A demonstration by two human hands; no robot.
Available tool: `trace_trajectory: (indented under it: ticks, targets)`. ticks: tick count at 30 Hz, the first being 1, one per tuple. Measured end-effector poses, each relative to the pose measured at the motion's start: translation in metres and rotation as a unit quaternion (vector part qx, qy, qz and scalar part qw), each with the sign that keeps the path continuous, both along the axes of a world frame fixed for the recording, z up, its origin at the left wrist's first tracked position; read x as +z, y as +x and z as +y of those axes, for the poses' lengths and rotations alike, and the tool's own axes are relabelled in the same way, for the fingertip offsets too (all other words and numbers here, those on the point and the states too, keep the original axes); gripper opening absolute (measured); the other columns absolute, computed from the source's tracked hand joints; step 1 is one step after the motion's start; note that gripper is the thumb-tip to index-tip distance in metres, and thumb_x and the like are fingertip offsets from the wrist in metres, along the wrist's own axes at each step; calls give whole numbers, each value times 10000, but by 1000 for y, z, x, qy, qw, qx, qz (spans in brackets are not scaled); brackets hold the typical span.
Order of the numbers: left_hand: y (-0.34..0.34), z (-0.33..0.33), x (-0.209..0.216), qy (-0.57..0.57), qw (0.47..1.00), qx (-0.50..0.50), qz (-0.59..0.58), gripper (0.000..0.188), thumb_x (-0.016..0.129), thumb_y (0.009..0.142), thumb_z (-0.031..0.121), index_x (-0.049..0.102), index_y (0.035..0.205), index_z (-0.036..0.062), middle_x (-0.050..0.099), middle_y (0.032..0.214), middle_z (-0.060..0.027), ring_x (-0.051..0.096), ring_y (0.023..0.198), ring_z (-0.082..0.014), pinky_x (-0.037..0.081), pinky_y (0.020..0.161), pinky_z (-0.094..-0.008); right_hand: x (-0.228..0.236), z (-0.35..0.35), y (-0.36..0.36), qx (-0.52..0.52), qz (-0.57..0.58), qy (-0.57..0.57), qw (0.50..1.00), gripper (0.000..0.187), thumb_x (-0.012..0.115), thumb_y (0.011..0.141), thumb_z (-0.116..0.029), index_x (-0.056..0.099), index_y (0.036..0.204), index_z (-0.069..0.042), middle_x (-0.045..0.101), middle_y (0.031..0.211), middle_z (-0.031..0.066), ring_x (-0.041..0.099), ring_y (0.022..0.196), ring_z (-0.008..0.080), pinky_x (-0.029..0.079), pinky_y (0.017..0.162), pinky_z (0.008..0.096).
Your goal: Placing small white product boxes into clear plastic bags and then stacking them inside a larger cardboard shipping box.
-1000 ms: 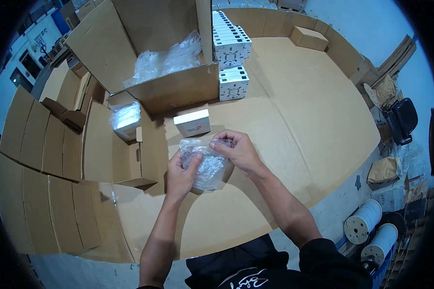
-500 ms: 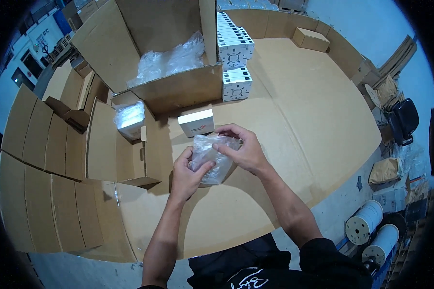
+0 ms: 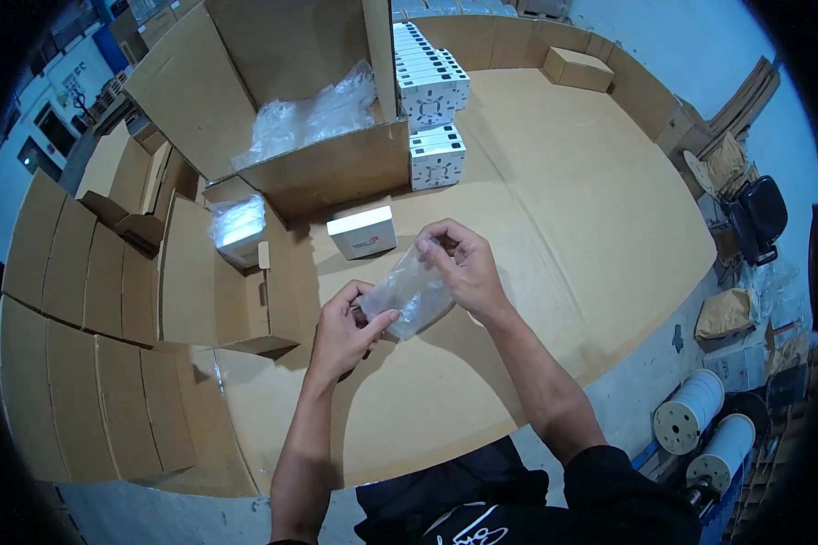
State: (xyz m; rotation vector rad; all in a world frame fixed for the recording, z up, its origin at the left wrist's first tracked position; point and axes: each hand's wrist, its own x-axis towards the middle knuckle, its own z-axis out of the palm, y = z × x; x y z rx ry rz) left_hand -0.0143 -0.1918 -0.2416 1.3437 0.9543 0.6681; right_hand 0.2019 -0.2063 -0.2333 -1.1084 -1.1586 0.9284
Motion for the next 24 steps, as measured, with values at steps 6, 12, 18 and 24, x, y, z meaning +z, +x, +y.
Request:
trace_trajectory:
  ticks: [6,12,18,24]
  targets:
    - [-5,2,-2,-17,998,7,-52,196,751,933,117,593,1021,40,614,778,12,535,611,-33,428,506,-211,7,-2,-2,-26,29,-31,999,144,617,1034,-144,650,1046,-4,623,836,9,575,770,66,488,698,235]
    - [-8,10,-21,0,980,82,-183,159,691,964,68,573,1070,52,599,973,-24,582,882,-90,514,773,-252,-1,0,-10,-75,-67,22,995,98,641,990,-81,670,1027,5,632,741,35,578,667,79,483,615,259]
    - [-4,5,-2,-16,955,76,-287,269,678,954,39,551,1191,42,574,1097,-39,568,1022,-110,492,884,-260,-2,0,-15,-88,-158,69,981,81,637,980,-39,682,1027,10,666,770,37,578,663,64,479,610,251]
    - [-8,9,-6,24,998,-12,-54,294,658,993,105,560,1262,41,619,944,9,561,800,-51,451,673,-201,1,4,-12,23,-224,111,968,126,686,938,-59,696,1053,-9,677,741,95,582,606,104,481,587,275]
